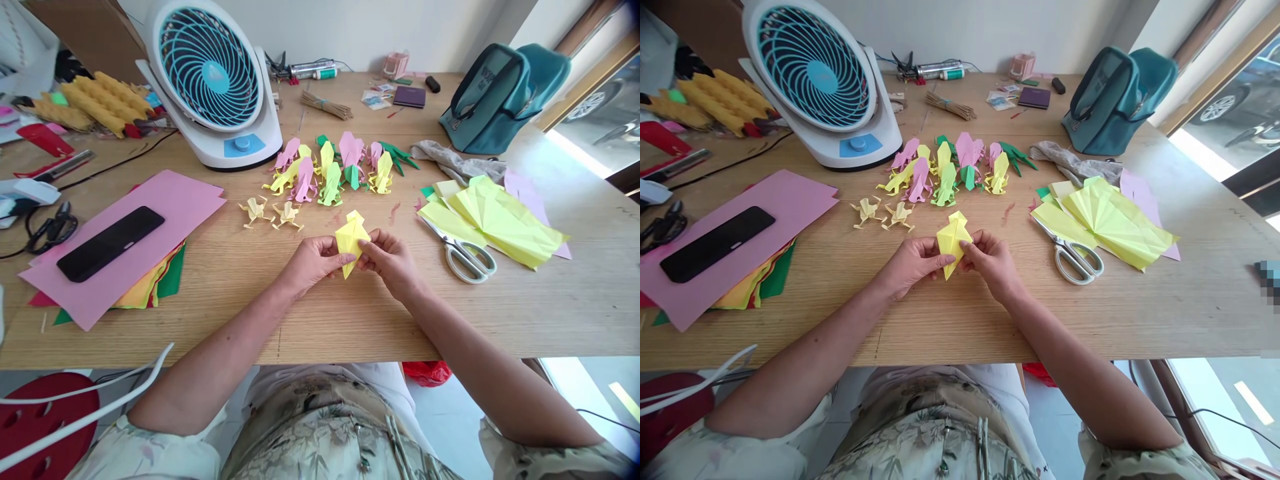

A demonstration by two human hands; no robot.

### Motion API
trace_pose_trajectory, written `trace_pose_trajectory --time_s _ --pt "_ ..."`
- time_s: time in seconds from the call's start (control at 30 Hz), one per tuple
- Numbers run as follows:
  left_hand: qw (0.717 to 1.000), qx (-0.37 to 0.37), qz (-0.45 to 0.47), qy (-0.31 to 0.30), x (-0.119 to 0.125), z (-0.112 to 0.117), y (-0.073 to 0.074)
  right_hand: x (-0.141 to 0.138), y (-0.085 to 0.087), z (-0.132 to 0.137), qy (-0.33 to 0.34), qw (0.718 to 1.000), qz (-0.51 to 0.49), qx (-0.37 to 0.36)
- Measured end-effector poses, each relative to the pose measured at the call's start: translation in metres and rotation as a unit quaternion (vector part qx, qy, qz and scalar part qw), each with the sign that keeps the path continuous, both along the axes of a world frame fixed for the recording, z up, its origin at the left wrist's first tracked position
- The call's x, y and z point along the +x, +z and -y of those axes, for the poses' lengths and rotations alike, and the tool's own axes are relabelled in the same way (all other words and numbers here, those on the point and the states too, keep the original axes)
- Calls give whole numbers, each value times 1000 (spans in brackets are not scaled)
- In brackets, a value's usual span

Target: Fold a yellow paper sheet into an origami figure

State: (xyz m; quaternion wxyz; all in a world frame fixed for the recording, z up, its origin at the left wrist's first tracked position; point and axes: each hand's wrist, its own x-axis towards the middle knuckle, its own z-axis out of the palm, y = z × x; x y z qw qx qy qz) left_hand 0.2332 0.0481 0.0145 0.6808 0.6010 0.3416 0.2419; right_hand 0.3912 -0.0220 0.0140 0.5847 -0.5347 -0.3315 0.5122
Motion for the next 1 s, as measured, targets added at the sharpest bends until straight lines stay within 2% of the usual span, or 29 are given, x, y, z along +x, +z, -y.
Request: trace_pose_trajectory --time_s 0.23,0.37,0.6,0.8,1.0 --pt "996 65 -20 -53 1 2 -3 3 -1 -2 -43 999 17 6" --pt "993 96 -52 -41 1 2 -7 2 1 -1 -45 999 12 13" --pt "993 74 -76 -46 0 2 -5 2 1 0 12 999 41 13" --pt "995 54 -56 -54 0 3 -2 1 0 0 -7 998 63 28" --pt "994 59 -72 -59 -1 3 -8 2 -4 -2 18 998 63 24"
